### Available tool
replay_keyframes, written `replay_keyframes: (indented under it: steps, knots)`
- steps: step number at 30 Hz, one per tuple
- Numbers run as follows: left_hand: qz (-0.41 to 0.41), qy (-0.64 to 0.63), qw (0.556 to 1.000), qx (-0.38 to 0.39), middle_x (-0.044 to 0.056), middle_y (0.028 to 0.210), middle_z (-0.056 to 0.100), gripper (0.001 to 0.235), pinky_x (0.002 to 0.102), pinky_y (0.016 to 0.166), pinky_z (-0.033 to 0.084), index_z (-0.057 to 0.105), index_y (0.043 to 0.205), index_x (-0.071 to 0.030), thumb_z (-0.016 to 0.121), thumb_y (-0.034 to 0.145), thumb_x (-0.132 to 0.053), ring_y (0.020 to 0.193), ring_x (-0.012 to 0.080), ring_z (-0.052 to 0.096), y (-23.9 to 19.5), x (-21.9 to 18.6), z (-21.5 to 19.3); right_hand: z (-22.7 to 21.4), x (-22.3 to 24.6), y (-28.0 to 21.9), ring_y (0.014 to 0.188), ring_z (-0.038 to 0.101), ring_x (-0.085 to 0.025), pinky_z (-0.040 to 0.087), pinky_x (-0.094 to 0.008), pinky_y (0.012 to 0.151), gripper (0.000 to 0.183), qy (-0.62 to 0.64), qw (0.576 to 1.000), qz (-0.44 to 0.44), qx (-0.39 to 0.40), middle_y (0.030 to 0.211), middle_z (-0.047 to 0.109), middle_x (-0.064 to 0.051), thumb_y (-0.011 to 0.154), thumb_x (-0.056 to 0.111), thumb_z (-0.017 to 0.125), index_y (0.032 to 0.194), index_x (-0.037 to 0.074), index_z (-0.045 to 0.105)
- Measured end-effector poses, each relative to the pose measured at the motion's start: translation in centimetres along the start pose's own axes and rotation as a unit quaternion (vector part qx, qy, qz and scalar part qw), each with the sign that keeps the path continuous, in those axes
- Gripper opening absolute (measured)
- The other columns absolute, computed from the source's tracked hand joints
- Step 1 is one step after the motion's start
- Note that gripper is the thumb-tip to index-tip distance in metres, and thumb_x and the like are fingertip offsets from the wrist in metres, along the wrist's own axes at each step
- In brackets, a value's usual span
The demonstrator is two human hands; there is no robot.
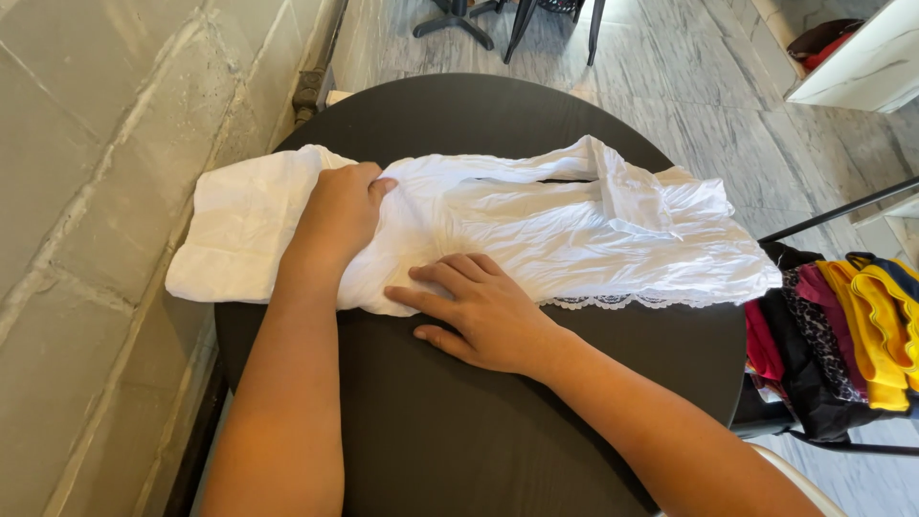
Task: The person is smoothing out a wrinkled white shirt on a round table and folding it neatly into a rectangle.
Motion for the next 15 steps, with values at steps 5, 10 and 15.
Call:
replay_keyframes:
  steps: [5,10,15]
  knots:
    - [0.008,-0.033,0.998,-0.05,0.016,0.08,0.073,0.034,0.04,0.076,0.058,0.078,0.102,-0.005,0.066,0.105,-0.037,0.084,0.0329,0.073,0.6,1.5,-0.2,0.2,0.3,-0.1,0.118,0.054,-0.031,0.04,-0.045,0.104,0.042,-0.037,0.999,0.002,0.029,0.127,0.057,-0.012,0.105,0.042,0.052,0.141,0.024,0.062]
    - [0.017,-0.021,0.993,-0.118,0.012,0.077,0.072,0.036,0.037,0.072,0.057,0.08,0.096,-0.008,0.076,0.101,-0.044,0.08,0.0287,0.073,1.7,3.6,-0.1,0.2,0.1,-0.1,0.118,0.054,-0.03,0.04,-0.044,0.104,0.042,-0.037,0.998,0.013,0.042,0.126,0.056,-0.011,0.105,0.044,0.052,0.141,0.026,0.063]
    - [0.004,-0.052,0.975,-0.214,0.009,0.062,0.066,0.042,0.028,0.06,0.051,0.076,0.076,-0.01,0.084,0.098,-0.045,0.062,0.0229,0.066,3.4,6.7,1.5,0.2,0.0,-0.2,0.119,0.053,-0.029,0.04,-0.045,0.105,0.042,-0.019,0.999,0.022,0.043,0.126,0.057,-0.01,0.104,0.045,0.054,0.14,0.028,0.064]
Point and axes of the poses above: each hand's wrist, its own y-axis towards the middle knuckle, its own z-axis out of the palm, x = y × z, the point moved 1 cm from there along y, towards the middle knuckle
